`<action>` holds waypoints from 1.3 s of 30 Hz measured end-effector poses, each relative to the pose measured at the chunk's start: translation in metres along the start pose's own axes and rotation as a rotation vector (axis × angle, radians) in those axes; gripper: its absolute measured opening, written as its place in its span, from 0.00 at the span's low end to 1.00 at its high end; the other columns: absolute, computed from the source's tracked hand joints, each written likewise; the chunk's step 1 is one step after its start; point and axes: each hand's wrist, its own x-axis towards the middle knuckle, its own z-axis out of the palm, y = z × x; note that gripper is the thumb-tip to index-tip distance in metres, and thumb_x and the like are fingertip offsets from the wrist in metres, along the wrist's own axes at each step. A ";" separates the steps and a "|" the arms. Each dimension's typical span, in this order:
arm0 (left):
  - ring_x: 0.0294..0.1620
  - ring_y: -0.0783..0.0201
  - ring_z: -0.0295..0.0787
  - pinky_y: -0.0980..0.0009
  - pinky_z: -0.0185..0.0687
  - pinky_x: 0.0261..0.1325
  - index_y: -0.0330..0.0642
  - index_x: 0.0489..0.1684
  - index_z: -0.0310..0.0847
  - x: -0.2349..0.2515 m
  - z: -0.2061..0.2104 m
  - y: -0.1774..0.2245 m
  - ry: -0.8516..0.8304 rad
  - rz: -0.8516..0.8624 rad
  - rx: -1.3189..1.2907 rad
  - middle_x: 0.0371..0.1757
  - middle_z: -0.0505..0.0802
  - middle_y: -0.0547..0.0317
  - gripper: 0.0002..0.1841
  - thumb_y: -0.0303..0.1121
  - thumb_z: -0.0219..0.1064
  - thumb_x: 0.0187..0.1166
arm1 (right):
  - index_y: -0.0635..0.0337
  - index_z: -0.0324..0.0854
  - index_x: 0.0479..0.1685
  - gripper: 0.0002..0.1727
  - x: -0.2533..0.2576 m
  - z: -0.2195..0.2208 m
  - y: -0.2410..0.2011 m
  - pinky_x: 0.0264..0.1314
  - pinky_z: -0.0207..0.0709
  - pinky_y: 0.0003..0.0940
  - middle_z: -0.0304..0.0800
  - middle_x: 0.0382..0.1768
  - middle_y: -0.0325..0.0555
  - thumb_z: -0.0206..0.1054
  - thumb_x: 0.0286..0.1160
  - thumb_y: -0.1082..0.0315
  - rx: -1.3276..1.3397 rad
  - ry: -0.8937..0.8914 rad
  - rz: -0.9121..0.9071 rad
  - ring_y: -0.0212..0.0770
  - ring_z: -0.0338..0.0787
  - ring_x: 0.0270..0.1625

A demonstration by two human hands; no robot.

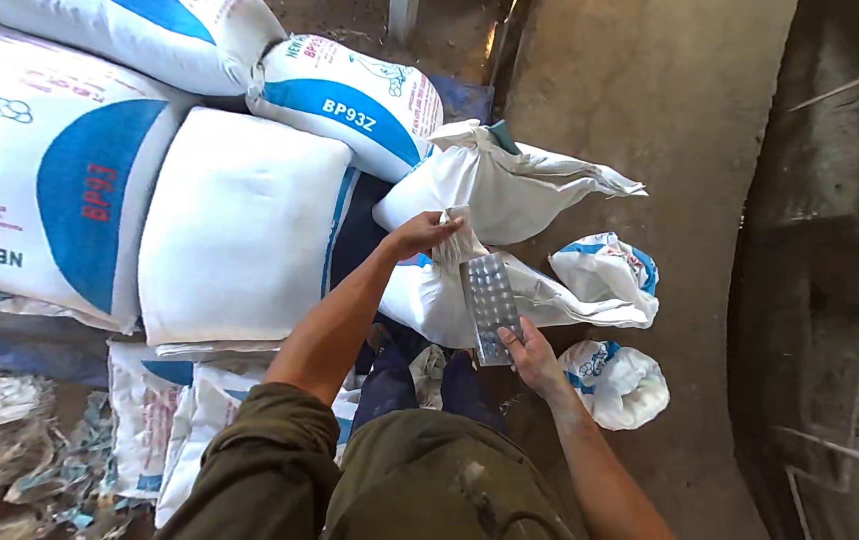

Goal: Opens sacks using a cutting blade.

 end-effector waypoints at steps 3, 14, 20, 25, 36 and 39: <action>0.48 0.59 0.91 0.58 0.88 0.56 0.37 0.78 0.67 -0.009 -0.005 -0.014 0.026 0.098 -0.081 0.51 0.91 0.47 0.26 0.41 0.63 0.87 | 0.66 0.71 0.74 0.23 0.017 0.017 0.008 0.42 0.84 0.32 0.89 0.48 0.50 0.57 0.91 0.59 0.014 0.016 0.017 0.34 0.90 0.41; 0.37 0.60 0.90 0.58 0.87 0.47 0.34 0.52 0.85 -0.058 0.069 -0.077 0.664 0.194 0.103 0.37 0.92 0.50 0.16 0.36 0.77 0.75 | 0.67 0.72 0.71 0.20 0.016 0.032 0.014 0.39 0.85 0.28 0.90 0.45 0.47 0.56 0.91 0.62 0.096 0.055 0.017 0.31 0.91 0.38; 0.44 0.63 0.94 0.62 0.91 0.57 0.31 0.56 0.87 -0.073 0.051 -0.087 0.554 0.256 0.030 0.46 0.95 0.50 0.11 0.29 0.66 0.85 | 0.74 0.80 0.57 0.19 0.002 0.037 0.022 0.56 0.84 0.37 0.90 0.42 0.57 0.60 0.87 0.63 -0.128 0.166 -0.236 0.41 0.91 0.47; 0.40 0.60 0.94 0.60 0.91 0.52 0.31 0.50 0.89 -0.092 0.025 -0.083 0.493 0.326 0.353 0.42 0.94 0.47 0.09 0.26 0.64 0.84 | 0.73 0.81 0.47 0.15 -0.002 0.050 0.012 0.46 0.84 0.33 0.88 0.36 0.56 0.60 0.85 0.64 -0.249 0.115 -0.457 0.42 0.90 0.39; 0.41 0.56 0.92 0.59 0.90 0.49 0.31 0.44 0.89 -0.113 0.000 -0.092 0.533 0.376 0.608 0.41 0.93 0.46 0.08 0.26 0.65 0.82 | 0.74 0.80 0.51 0.18 0.036 0.079 0.002 0.50 0.83 0.38 0.88 0.37 0.57 0.59 0.87 0.62 -0.145 -0.053 -0.353 0.44 0.89 0.42; 0.40 0.57 0.92 0.60 0.89 0.49 0.32 0.44 0.90 -0.115 -0.002 -0.094 0.547 0.372 0.629 0.41 0.93 0.46 0.08 0.26 0.64 0.82 | 0.74 0.80 0.54 0.19 0.044 0.085 0.005 0.51 0.84 0.37 0.89 0.38 0.56 0.59 0.87 0.61 -0.107 -0.076 -0.347 0.42 0.90 0.42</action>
